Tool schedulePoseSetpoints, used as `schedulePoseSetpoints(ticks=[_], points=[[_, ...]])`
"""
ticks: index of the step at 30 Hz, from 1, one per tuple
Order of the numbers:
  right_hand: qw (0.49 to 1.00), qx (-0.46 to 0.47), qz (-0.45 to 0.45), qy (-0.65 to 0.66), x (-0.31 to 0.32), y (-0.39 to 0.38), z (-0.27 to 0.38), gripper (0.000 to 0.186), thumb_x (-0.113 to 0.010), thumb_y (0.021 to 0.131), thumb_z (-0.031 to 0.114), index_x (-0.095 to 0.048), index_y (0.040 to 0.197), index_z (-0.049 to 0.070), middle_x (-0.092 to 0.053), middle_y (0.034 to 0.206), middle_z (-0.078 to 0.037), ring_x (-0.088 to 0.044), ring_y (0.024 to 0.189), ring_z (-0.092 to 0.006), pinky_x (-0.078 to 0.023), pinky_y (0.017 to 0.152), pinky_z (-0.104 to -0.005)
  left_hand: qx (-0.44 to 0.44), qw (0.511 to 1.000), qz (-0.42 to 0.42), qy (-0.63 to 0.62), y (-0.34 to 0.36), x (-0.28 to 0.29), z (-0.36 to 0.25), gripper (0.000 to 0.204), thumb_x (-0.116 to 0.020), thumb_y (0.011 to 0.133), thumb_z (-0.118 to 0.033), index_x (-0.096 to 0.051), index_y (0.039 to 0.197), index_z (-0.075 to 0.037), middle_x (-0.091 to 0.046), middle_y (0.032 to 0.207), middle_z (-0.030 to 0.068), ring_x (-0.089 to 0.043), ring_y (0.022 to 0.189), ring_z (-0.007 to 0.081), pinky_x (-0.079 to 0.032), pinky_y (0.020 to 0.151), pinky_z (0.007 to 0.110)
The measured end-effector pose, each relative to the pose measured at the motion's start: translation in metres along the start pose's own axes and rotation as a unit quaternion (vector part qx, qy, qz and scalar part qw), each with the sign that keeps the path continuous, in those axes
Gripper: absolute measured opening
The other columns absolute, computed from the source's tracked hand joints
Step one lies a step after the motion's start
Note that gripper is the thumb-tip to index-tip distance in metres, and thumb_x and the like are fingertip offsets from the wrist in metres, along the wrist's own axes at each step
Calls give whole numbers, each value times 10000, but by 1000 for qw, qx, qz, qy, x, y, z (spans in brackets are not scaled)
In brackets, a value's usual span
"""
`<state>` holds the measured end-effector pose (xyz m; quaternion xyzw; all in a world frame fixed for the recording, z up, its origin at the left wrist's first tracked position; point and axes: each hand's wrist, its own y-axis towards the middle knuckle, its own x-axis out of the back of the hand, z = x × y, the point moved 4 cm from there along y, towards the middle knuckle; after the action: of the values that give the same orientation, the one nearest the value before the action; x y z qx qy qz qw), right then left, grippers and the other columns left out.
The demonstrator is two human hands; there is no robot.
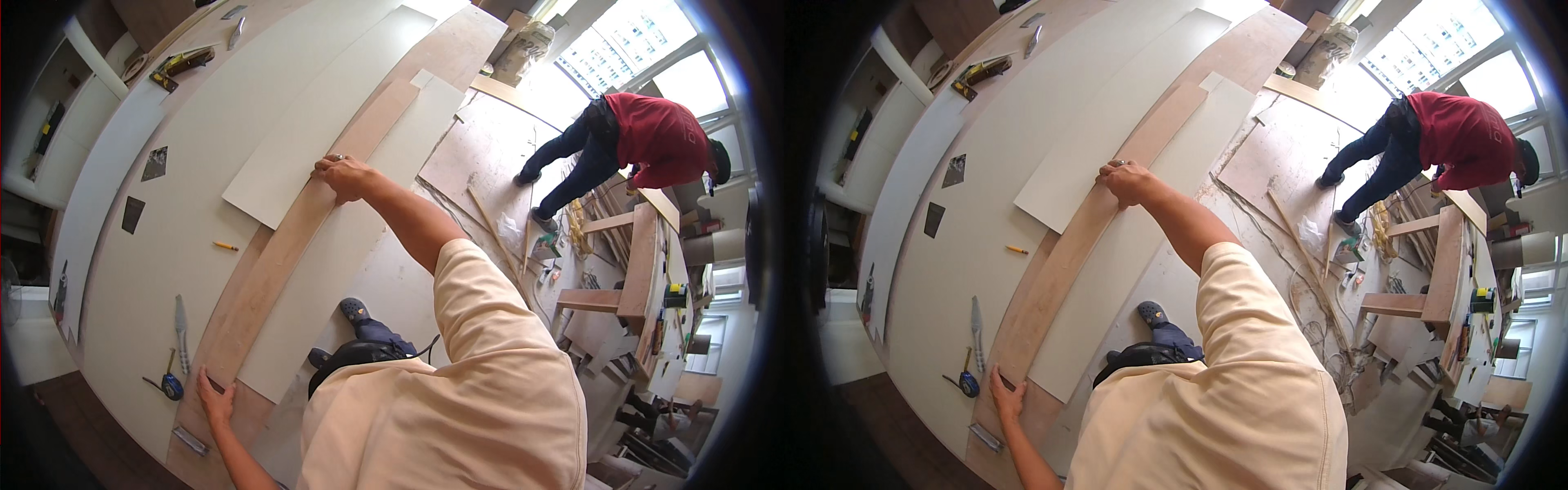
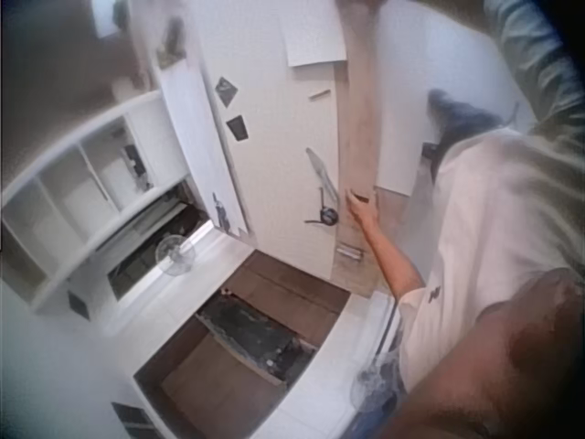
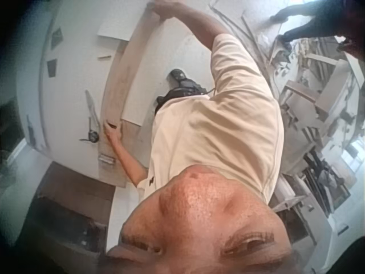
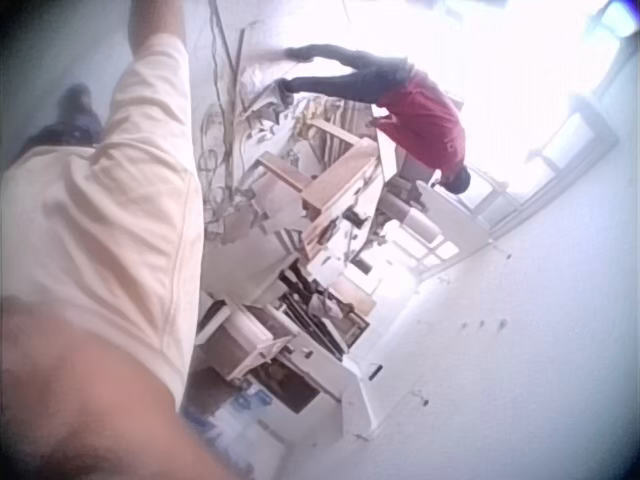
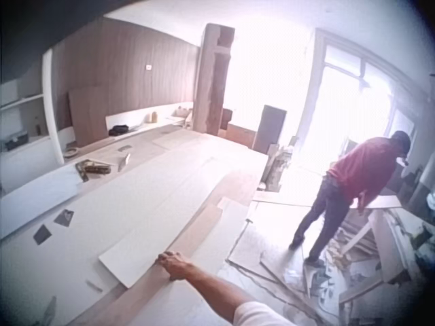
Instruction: The recorder uses a utility knife to score and cut a wood panel or laminate piece.
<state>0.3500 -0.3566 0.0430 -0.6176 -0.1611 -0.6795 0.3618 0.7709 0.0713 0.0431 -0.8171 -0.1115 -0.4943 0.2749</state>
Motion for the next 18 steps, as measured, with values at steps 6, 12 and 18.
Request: schedulePoseSetpoints(ticks=[6, 12, 18], points=[[1000, 1, 3, 9, 2, -1, 1, 882, -885, 640, 246, -480, 1416, 139, -470, 1426, -19, -358, 1402, -264, -408, 1079, -427, -13, 1000, -11, -17, -2, -3, 3, 924, -825, 669, -68, -346, 1459, -57, -406, 1461, 231, -355, 1361, 408, -287, 1145, 469], [1000, 0, 1, 8, -2, 1, -1, 880, -885, 635, 236, -484, 1412, 145, -476, 1411, -18, -363, 1395, -274, -412, 1076, -426, -13, 1000, -10, -11, -1, -1, 1, 923, -824, 667, -72, -349, 1458, -53, -412, 1456, 231, -361, 1357, 410, -292, 1143, 469], [1000, 3, 0, 14, -1, 1, 0, 888, -892, 621, 239, -486, 1405, 142, -488, 1377, -16, -373, 1386, -275, -414, 1065, -443, -10, 1000, -12, -8, -2, 0, -1, 906, -819, 667, -74, -363, 1450, -47, -424, 1443, 231, -377, 1345, 412, -300, 1137, 472]])
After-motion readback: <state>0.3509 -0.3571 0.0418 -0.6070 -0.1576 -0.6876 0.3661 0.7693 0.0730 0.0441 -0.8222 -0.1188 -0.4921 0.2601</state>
